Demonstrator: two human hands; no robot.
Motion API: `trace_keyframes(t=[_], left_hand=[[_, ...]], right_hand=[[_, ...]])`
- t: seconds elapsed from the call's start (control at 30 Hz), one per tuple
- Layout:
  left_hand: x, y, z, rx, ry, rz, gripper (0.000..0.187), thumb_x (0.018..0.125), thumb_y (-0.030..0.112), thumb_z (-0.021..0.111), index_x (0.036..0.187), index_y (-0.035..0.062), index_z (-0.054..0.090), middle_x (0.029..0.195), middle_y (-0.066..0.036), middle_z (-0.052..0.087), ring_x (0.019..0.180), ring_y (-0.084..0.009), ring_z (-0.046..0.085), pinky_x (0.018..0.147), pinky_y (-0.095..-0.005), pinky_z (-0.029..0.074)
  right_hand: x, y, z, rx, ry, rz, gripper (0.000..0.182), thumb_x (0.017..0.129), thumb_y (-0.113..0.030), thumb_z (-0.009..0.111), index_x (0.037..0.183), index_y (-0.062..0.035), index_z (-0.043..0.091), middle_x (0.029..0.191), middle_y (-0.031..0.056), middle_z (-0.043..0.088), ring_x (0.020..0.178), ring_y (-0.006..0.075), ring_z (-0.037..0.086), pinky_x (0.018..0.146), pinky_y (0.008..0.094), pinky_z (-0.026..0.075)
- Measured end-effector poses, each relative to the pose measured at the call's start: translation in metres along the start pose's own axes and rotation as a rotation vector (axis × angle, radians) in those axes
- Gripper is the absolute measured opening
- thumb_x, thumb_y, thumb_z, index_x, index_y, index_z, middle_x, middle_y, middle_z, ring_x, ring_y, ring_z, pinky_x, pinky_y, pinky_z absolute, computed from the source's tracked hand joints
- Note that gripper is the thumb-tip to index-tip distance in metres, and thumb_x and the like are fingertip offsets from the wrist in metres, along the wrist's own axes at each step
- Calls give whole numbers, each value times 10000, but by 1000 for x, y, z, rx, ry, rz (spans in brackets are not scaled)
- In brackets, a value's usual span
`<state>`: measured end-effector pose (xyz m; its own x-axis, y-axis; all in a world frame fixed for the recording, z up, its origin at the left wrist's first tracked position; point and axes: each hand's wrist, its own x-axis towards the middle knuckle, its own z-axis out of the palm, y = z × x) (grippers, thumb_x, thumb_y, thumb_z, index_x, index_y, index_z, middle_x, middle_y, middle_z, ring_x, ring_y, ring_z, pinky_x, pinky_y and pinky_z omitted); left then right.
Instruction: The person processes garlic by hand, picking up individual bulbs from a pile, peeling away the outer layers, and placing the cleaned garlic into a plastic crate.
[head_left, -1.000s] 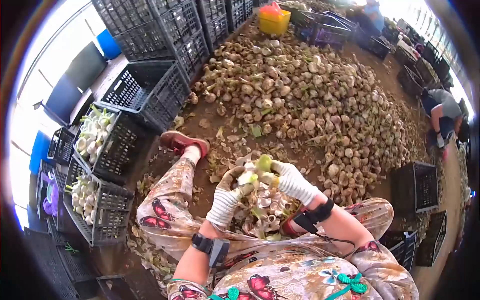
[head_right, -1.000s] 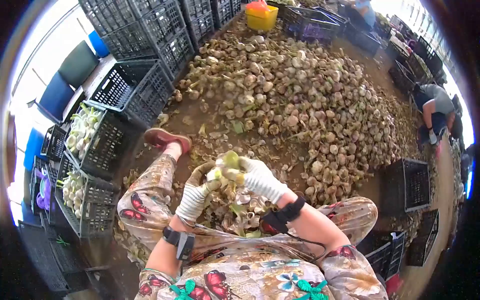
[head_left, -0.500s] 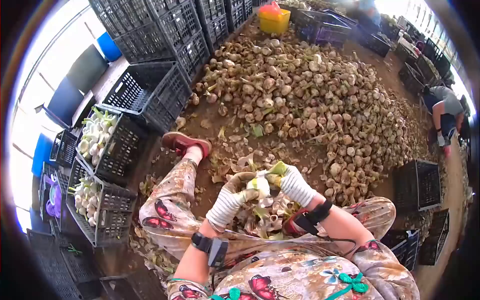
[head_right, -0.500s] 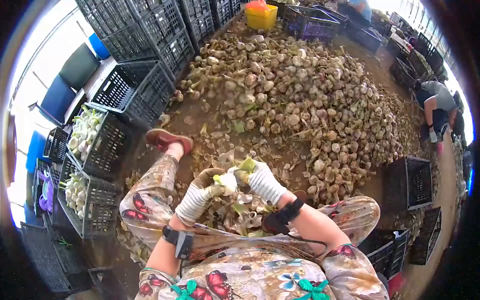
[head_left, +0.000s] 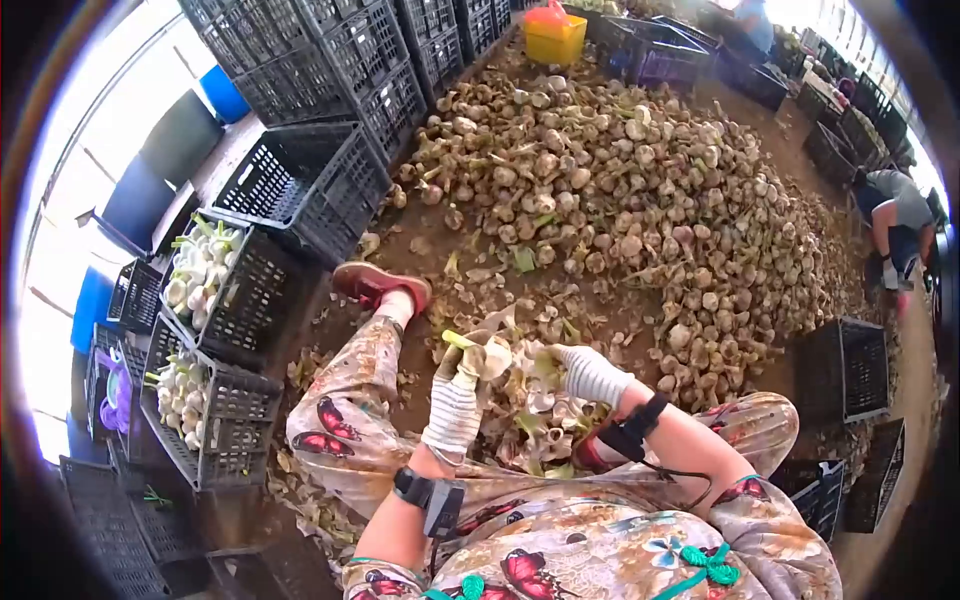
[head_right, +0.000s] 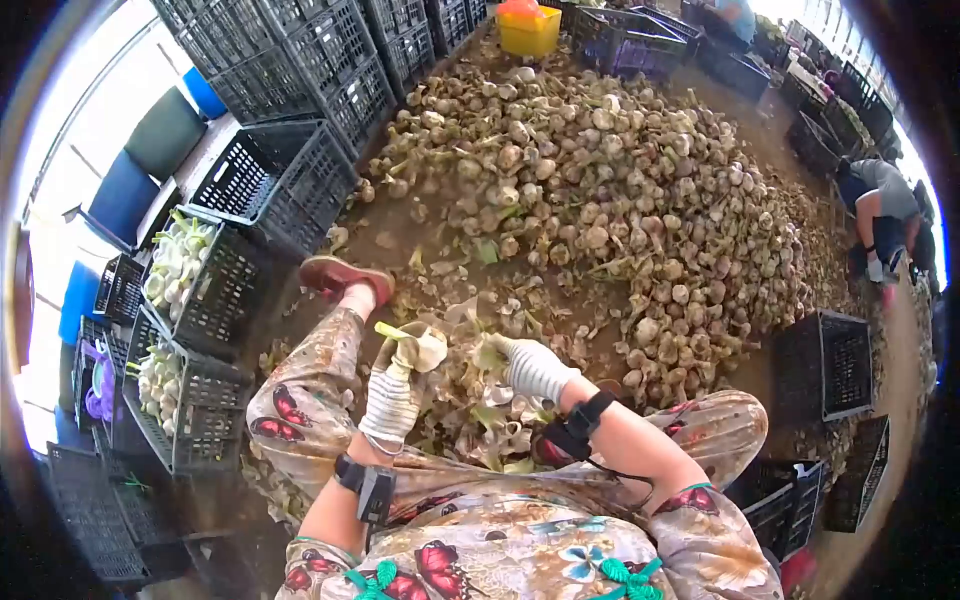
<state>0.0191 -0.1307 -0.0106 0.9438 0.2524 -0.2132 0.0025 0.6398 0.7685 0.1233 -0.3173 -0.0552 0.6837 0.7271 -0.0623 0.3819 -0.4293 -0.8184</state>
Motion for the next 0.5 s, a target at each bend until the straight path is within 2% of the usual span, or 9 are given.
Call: trace_keyframes(t=[0.1,0.2,0.23,0.33,0.37,0.4,0.47,0.5], left_hand=[[-2,-1,9,-22,33,-17,334,904,200,583,1180,18,531,1044,-55,608,948,-130,585,818,-258,493],[-2,-2,18,7,27,-34,303,908,164,574,1174,22,540,1053,-48,606,953,-118,575,845,-250,476],[-2,-5,15,5,34,-74,275,913,143,558,1164,28,552,1067,-44,605,954,-111,568,846,-242,467],[-4,-10,16,61,26,-72,258,923,142,541,1156,33,557,1069,-38,604,949,-107,566,834,-238,467],[-4,-10,15,93,6,-33,248,929,143,531,1152,38,558,1063,-36,606,938,-110,572,831,-246,470],[-4,-7,16,67,-5,-36,246,931,147,529,1150,40,560,1063,-36,606,937,-110,572,832,-246,469],[-7,1,19,14,-30,-47,241,934,156,525,1144,44,564,1061,-36,605,935,-111,571,833,-248,467],[-5,0,17,35,-33,-38,248,932,173,534,1142,45,565,1052,-37,607,927,-111,575,827,-249,472]], right_hand=[[1,-7,3,90,100,-15,389,851,-349,625,1131,-79,611,804,81,665,672,149,592,637,292,490],[-2,-69,-16,652,7,319,440,860,-404,596,1130,-57,603,814,72,668,617,162,589,600,300,485],[-1,-75,-18,506,22,328,449,859,-394,605,1133,-38,597,799,55,658,573,151,567,566,298,473],[2,-71,-11,256,46,210,453,864,-388,604,1128,-20,597,767,52,644,594,137,557,591,288,472],[3,-66,-9,378,62,170,454,865,-391,606,1121,-17,601,796,39,656,626,143,572,625,283,475],[3,-65,-14,619,-9,254,440,861,-383,615,1112,-22,609,828,27,658,640,118,574,648,272,475],[0,-69,-22,807,-75,399,383,871,-319,624,1015,36,620,765,28,625,670,46,524,596,217,456],[-1,-71,-23,825,-71,421,374,874,-314,620,1018,31,621,763,26,625,660,48,530,590,218,458]])
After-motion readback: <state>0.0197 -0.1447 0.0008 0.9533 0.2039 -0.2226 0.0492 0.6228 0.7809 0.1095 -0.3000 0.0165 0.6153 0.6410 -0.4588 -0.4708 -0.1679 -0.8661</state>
